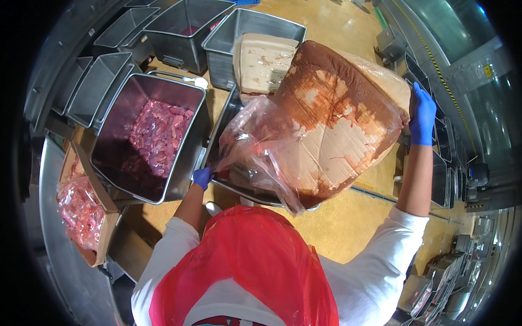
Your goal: The person cuts large blocks of raw meat into smaller pieces using a knife and places them into metal bins. They repeatedly open cardboard boxes, remove vacuum-sealed meat blocks, and transfer the cut pieces into the bins.
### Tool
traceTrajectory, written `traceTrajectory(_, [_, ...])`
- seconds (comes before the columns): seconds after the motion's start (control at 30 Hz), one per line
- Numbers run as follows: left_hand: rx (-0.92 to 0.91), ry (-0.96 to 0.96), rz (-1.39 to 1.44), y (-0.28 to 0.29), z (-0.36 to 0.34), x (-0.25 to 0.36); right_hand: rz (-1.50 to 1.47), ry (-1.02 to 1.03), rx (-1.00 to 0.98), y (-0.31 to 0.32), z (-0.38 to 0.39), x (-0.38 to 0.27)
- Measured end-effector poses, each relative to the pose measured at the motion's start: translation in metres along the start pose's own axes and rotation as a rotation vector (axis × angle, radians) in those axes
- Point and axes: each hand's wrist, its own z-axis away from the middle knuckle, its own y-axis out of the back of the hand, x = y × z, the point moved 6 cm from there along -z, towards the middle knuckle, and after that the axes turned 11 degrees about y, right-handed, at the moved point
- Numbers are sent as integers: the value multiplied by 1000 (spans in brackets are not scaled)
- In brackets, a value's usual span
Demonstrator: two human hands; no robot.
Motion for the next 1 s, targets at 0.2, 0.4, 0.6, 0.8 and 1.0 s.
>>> traceTrajectory(0.2, [146, -64, 3, 78, -29, -12, 246, 7, -128, 1, -78, -16])
traceTrajectory(0.4, [442, 27, -111, 193, -27, -44, 219, 40, 31, 44, -116, -34])
traceTrajectory(0.6, [562, 150, -9, 274, -33, -93, 368, 79, 222, 138, -162, -41])
traceTrajectory(0.8, [568, 183, -20, 346, -39, -120, 947, 284, 185, 188, -210, -70])
traceTrajectory(1.0, [617, -145, 10, 338, -10, -107, 1109, 309, 179, 106, -212, -30])
